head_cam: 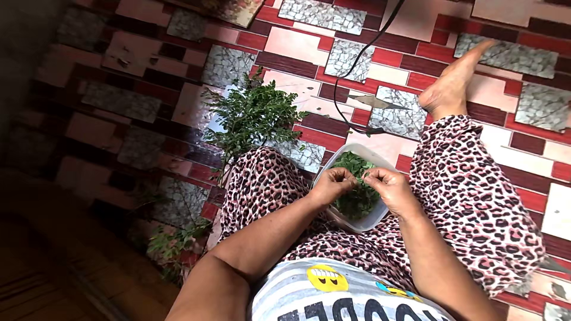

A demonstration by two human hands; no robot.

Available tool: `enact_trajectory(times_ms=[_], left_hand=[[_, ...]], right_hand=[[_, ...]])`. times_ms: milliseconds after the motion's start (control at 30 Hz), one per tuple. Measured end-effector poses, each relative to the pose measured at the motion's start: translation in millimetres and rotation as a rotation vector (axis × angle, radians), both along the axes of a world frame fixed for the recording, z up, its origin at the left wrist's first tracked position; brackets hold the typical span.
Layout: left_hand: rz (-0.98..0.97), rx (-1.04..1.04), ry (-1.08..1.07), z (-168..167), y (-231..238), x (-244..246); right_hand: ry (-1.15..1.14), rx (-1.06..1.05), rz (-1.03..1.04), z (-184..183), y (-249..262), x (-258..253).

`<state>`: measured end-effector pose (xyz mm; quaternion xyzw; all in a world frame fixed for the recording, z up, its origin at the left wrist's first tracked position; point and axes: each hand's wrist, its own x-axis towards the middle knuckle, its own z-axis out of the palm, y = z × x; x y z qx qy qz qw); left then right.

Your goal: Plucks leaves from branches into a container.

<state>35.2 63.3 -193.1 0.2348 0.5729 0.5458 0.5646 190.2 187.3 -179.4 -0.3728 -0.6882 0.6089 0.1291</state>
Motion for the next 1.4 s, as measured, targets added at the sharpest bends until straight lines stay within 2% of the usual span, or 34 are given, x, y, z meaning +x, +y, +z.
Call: enact_trajectory(times_ms=[133,267,367,467,567,700,900,967,1067,1233,1400], left_hand=[[0.008,-0.002,-0.002,0.1,-1.4,-3.0],[-0.002,-0.015,-0.005,0.0,-0.3,-1.0],[-0.010,-0.019,-0.006,-0.7,0.0,-0.9],[-0.016,-0.017,-0.008,1.7,-0.1,-1.0],[0.004,-0.014,-0.012,4.1,0.0,-4.1],[0.115,0.044,-0.150,8.4,-1.7,-12.5],[0.205,0.148,-0.308,17.9,-9.4,-20.6],[0.234,0.165,-0.324,19.5,-11.3,-21.7],[0.259,0.180,-0.340,21.6,-12.9,-22.3],[0.218,0.234,-0.323,17.3,-15.4,-22.6],[0.224,0.106,-0.006,9.0,-16.5,-24.9]], right_hand=[[-0.032,0.045,-0.016,5.0,8.0,4.7],[-0.107,-0.035,0.027,5.8,10.6,4.6],[-0.038,-0.060,0.002,1.0,2.7,0.3],[0.030,0.015,-0.045,-3.5,-1.2,-2.4],[-0.024,0.114,-0.066,-3.0,5.3,-1.9],[-0.130,0.181,0.209,7.7,7.1,2.8],[-0.017,0.253,0.299,0.5,-5.9,1.2],[0.020,0.198,0.378,2.4,-8.0,2.6],[-0.046,0.081,0.463,4.8,-16.9,1.7],[-0.072,-0.182,0.326,-0.8,-23.4,-5.3],[-0.032,-0.319,0.241,-2.0,-31.1,-9.3]])
